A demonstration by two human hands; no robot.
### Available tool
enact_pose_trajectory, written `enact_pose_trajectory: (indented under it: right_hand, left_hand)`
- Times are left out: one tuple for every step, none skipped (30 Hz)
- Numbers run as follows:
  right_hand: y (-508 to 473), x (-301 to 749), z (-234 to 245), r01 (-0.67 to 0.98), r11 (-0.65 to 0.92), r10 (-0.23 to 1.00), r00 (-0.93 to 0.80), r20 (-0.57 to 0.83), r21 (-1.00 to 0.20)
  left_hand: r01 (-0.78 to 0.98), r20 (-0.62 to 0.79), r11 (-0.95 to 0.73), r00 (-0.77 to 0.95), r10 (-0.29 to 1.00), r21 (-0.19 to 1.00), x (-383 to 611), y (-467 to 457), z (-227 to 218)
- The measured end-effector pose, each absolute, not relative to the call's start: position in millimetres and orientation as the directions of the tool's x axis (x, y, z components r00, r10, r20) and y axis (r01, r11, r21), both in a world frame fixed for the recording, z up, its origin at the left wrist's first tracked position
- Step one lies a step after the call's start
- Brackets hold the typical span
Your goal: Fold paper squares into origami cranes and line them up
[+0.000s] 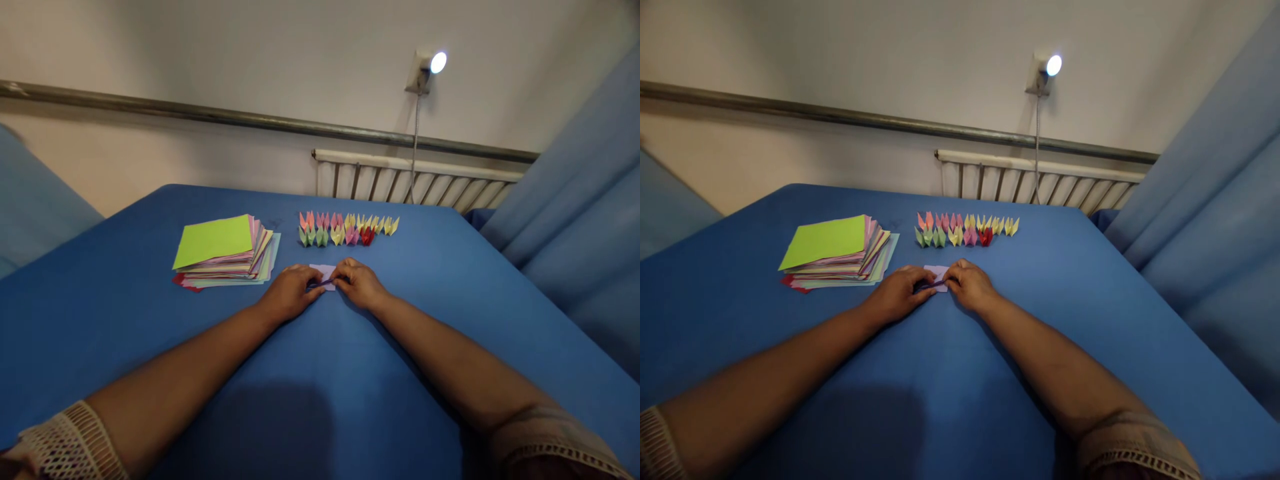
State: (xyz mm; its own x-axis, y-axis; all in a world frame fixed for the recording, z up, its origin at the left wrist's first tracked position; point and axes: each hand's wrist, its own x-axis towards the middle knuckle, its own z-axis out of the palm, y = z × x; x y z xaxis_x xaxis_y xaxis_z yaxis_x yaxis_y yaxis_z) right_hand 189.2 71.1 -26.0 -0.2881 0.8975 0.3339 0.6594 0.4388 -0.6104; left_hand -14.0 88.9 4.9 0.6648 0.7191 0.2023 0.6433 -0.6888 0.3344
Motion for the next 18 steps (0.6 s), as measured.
enact_pose_trajectory:
  right_hand:
    - [70.9, 189.5, -25.8, 0.661, 0.446, 0.894, -0.296, 0.337, -0.604]
    - [70.6, 189.8, -25.4, 0.662, 0.456, 0.889, -0.306, 0.34, -0.595]
    - [70.3, 190.0, -25.0, 0.665, 0.463, 0.885, -0.314, 0.343, -0.586]
    - [70.0, 190.0, -24.6, 0.672, 0.464, 0.885, -0.317, 0.342, -0.578]
    - [69.8, 189.6, -24.1, 0.683, 0.453, 0.89, -0.31, 0.335, -0.573]
    - [69.9, 189.0, -23.7, 0.699, 0.431, 0.901, -0.293, 0.321, -0.571]
    - [70.1, 188.0, -23.3, 0.718, 0.399, 0.915, -0.268, 0.302, -0.571]
    - [70.5, 186.8, -23.0, 0.736, 0.364, 0.929, -0.242, 0.281, -0.571]
    - [70.9, 185.5, -22.8, 0.75, 0.333, 0.94, -0.218, 0.261, -0.571]
    - [71.4, 184.3, -22.7, 0.762, 0.307, 0.949, -0.199, 0.245, -0.57]
    - [71.9, 183.2, -22.6, 0.771, 0.288, 0.955, -0.186, 0.232, -0.568]
    - [72.3, 182.3, -22.6, 0.779, 0.276, 0.958, -0.177, 0.224, -0.564]
    - [72.6, 181.7, -22.5, 0.784, 0.266, 0.961, -0.169, 0.22, -0.56]
    - [72.7, 181.3, -22.5, 0.79, 0.257, 0.963, -0.158, 0.22, -0.557]
    - [72.6, 181.2, -22.3, 0.794, 0.248, 0.964, -0.144, 0.224, -0.555]
    - [72.2, 181.3, -22.0, 0.798, 0.243, 0.964, -0.134, 0.231, -0.552]
    - [71.5, 181.6, -21.6, 0.802, 0.247, 0.961, -0.133, 0.241, -0.544]
    - [70.4, 181.8, -21.0, 0.807, 0.261, 0.957, -0.142, 0.254, -0.53]
  left_hand:
    - [0.639, 0.201, -0.686, 0.664, 0.721, 0.348, -14.1, 89.1, 5.2]
    - [0.634, 0.199, -0.684, 0.664, 0.721, 0.362, -14.3, 89.5, 5.5]
    - [0.63, 0.198, -0.682, 0.664, 0.721, 0.373, -14.6, 89.9, 5.6]
    - [0.629, 0.198, -0.677, 0.66, 0.725, 0.383, -14.9, 90.4, 5.6]
    - [0.631, 0.198, -0.669, 0.652, 0.732, 0.392, -15.1, 90.9, 5.5]
    - [0.637, 0.197, -0.658, 0.641, 0.741, 0.401, -15.1, 91.3, 5.4]
    - [0.646, 0.197, -0.644, 0.626, 0.754, 0.41, -14.9, 91.6, 5.2]
    - [0.657, 0.197, -0.628, 0.609, 0.768, 0.416, -14.5, 91.7, 5.0]
    - [0.669, 0.196, -0.612, 0.592, 0.782, 0.421, -14.0, 91.8, 4.8]
    - [0.681, 0.195, -0.598, 0.576, 0.794, 0.423, -13.4, 91.8, 4.6]
    - [0.692, 0.195, -0.585, 0.561, 0.804, 0.422, -12.8, 91.7, 4.5]
    - [0.702, 0.198, -0.576, 0.548, 0.813, 0.418, -12.3, 91.6, 4.4]
    - [0.71, 0.202, -0.571, 0.539, 0.817, 0.413, -11.9, 91.5, 4.4]
    - [0.713, 0.206, -0.571, 0.537, 0.818, 0.407, -11.7, 91.5, 4.4]
    - [0.713, 0.211, -0.576, 0.539, 0.815, 0.4, -11.6, 91.5, 4.4]
    - [0.711, 0.215, -0.584, 0.546, 0.81, 0.393, -11.6, 91.6, 4.4]
    - [0.706, 0.216, -0.594, 0.556, 0.802, 0.386, -11.8, 91.7, 4.3]
    - [0.7, 0.215, -0.603, 0.567, 0.795, 0.382, -12.0, 91.9, 4.1]
